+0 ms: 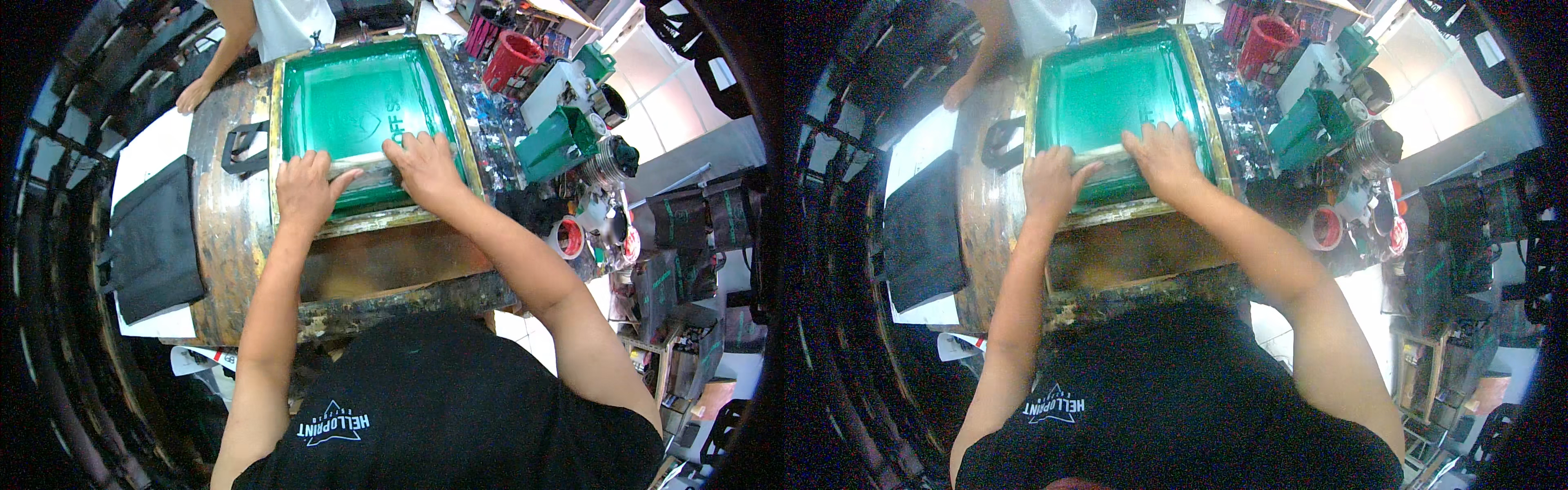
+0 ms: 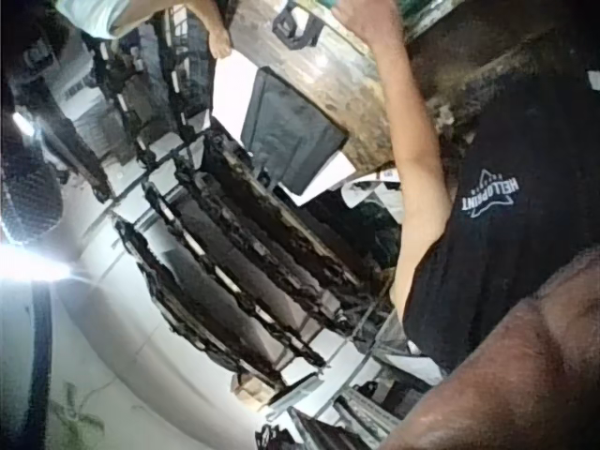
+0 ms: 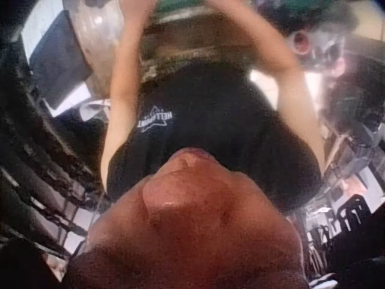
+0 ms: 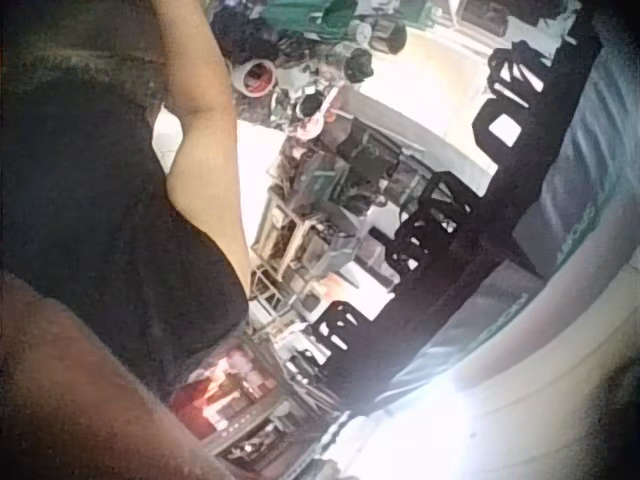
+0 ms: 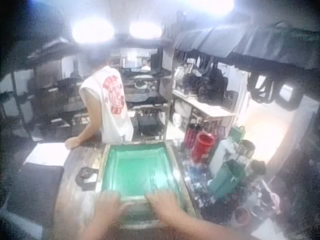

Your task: The person performs screen printing on black tote bags by placing a bag on the printing board, pulling a squeegee across a screen with green ink, and then setting the printed bag aside.

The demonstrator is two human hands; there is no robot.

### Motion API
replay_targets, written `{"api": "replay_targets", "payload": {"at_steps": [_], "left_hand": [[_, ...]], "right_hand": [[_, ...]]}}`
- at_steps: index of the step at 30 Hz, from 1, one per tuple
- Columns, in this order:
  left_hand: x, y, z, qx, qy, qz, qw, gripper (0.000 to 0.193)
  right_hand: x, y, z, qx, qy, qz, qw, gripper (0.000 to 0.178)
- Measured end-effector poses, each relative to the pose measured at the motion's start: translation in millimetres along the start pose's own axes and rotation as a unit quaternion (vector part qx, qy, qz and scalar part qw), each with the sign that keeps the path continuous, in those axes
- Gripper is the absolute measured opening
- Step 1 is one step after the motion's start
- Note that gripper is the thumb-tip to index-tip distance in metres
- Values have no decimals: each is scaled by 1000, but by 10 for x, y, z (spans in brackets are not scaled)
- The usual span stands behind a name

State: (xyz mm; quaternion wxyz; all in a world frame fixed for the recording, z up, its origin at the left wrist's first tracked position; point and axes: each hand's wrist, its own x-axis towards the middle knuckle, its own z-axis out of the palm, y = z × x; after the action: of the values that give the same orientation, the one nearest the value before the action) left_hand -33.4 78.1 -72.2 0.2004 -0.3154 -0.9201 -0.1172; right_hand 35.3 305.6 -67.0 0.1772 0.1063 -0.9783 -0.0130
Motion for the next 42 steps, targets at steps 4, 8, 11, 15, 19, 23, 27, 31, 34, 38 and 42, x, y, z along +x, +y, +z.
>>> {"api": "replay_targets", "payload": {"at_steps": [4, 8, 11, 15, 19, 23, 27, 31, 34, 38, 42], "left_hand": [[-512, -99, -37, -111, 77, 29, 990, 95], [-1164, -332, -48, -104, 62, -141, 983, 100], [-1369, -501, -1, -54, -61, -272, 959, 92], [-1508, -626, 144, -59, -28, -268, 961, 82], [-1457, -603, 132, -295, 83, -377, 874, 79], [-937, -436, -342, -433, 260, -276, 818, 77], [-127, -395, -683, -417, 335, -192, 823, 78], [54, -531, -404, -359, 239, -231, 872, 92], [-333, -594, -54, -103, 18, -311, 945, 94], [-753, -542, 339, -38, -57, -360, 930, 84], [-629, -686, 402, -228, -25, -376, 898, 65]], "right_hand": [[-204, -118, 20, -29, -19, 16, 999, 36], [-529, -278, -9, 15, 3, 32, 999, 45], [-566, -317, -50, 40, 18, 26, 999, 49], [-453, -289, -186, 47, 24, 27, 998, 52], [-310, -229, -507, 91, 23, 35, 995, 52], [117, -81, -998, 53, 128, 10, 990, 56], [925, 199, -1531, -9, 260, -26, 965, 50], [1436, 501, -2005, 33, 92, -23, 995, 68], [1553, 509, -2138, 41, 104, -21, 993, 69], [1689, 594, -2290, 68, 78, -31, 994, 68], [1748, 675, -2340, 87, 78, -34, 993, 67]]}}
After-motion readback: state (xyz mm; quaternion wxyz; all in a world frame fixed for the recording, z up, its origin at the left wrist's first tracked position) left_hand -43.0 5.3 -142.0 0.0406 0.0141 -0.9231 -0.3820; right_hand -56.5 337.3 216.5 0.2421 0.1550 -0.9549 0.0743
